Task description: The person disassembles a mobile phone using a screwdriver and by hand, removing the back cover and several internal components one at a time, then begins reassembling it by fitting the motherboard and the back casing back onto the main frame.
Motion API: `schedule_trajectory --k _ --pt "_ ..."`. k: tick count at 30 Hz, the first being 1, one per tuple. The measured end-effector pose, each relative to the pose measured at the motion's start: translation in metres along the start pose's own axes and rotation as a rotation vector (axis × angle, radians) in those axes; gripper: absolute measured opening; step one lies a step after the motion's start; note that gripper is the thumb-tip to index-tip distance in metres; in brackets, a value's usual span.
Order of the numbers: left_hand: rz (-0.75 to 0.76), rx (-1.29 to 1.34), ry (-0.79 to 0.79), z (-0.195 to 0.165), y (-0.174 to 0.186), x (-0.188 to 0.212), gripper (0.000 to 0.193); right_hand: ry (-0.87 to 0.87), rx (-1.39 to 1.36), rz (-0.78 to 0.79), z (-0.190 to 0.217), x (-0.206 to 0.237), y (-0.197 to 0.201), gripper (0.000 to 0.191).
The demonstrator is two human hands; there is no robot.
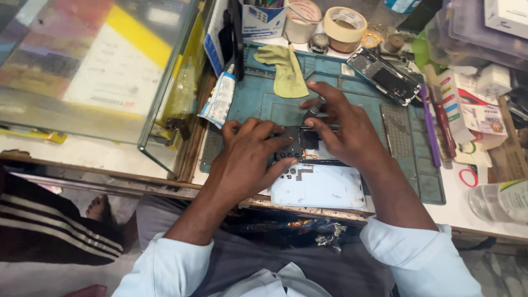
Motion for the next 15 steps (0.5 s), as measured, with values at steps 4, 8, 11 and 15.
schedule_trajectory --k 4,8,11,15 --pt "0.015 0.001 0.005 0.001 -0.002 0.001 0.037 -0.032 -0.019 0.017 -0.005 0.001 -0.007 0.058" --pt "0.003 -0.001 -0.001 0.0 -0.001 0.001 0.037 -0.136 0.216 -0.082 -0.02 0.002 -0.003 0.064" --pt "0.002 -0.005 0.003 0.001 -0.001 0.0 0.038 -0.018 0.11 -0.085 -0.022 0.007 -0.002 0.064" --pt "0.008 -0.006 0.004 0.001 0.0 0.0 0.038 -0.029 -0.035 -0.294 -0.03 0.025 0.02 0.057"
Point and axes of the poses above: each hand's wrist, its own x-axis away from the middle knuckle, its own y-axis out of the back of the hand, z = x × y, the point moved 4 cm from there along -x, towards the middle knuckle, and after that the axes turned 3 degrees about -x, right-handed, at the moved point
